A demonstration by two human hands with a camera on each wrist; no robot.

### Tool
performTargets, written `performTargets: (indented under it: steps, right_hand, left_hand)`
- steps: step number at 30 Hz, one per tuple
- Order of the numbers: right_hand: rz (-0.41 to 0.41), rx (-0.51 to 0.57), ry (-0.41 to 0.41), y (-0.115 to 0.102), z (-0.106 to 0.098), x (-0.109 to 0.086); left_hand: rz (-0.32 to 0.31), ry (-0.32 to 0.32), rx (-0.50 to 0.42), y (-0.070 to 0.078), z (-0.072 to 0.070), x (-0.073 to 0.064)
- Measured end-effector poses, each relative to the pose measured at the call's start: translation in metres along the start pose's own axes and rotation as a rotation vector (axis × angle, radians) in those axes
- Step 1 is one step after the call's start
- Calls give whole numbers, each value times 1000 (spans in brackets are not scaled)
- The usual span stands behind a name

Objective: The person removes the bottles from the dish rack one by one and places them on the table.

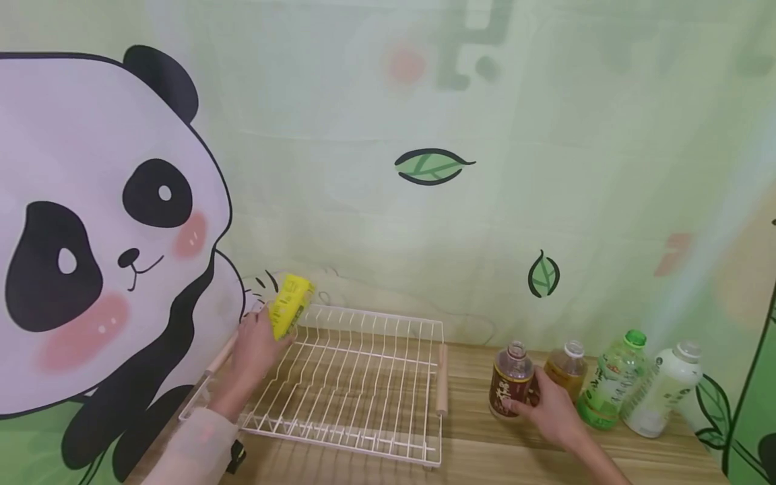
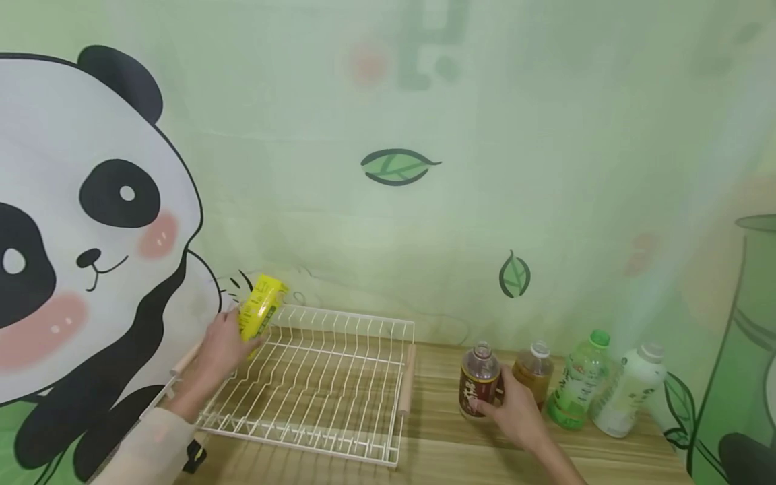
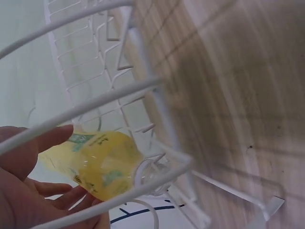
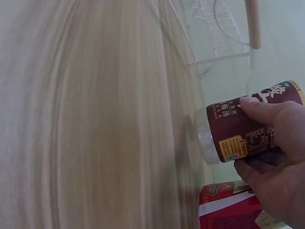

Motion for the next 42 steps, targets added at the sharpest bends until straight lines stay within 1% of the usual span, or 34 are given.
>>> performTargets:
  steps: [4,7,11,15,25,29,33,36,40,42]
  right_hand:
    - [-5,-1,-10,8,4,-3]
    - [-5,-9,-19,13,5,-6]
    - [-6,-19,-19,17,5,-7]
    - [-7,-34,-26,14,3,-5]
    - [63,-175,-34,4,-1,-5]
    - [67,-210,-37,1,-5,-5]
    - [70,-236,-35,0,-7,-6]
    - [76,-249,-37,0,-8,-6]
    - [78,-251,-38,1,-9,-6]
    - [77,-244,-38,2,-9,-7]
  left_hand:
    - [-1,5,56,-4,6,-5]
    - [-1,-3,64,-7,9,-6]
    - [-8,-18,58,-8,9,-5]
    - [-15,-18,40,-8,8,-3]
    - [34,-18,11,-3,5,0]
    - [70,-44,-3,5,0,-1]
    - [132,-53,-12,19,-4,-5]
    - [179,-63,-50,28,-4,-8]
    - [203,-102,-110,40,-3,-13]
    - [213,-112,-126,46,-3,-16]
Point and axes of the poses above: each hand's wrist, its own x-axis towards the middle knuckle, its own z-axis out of the palm, y = z × x, the point moved 2 cm from there along x, towards the middle knuckle, and after that the axes turned 2 degrees about -z, right-handed, at the moved point
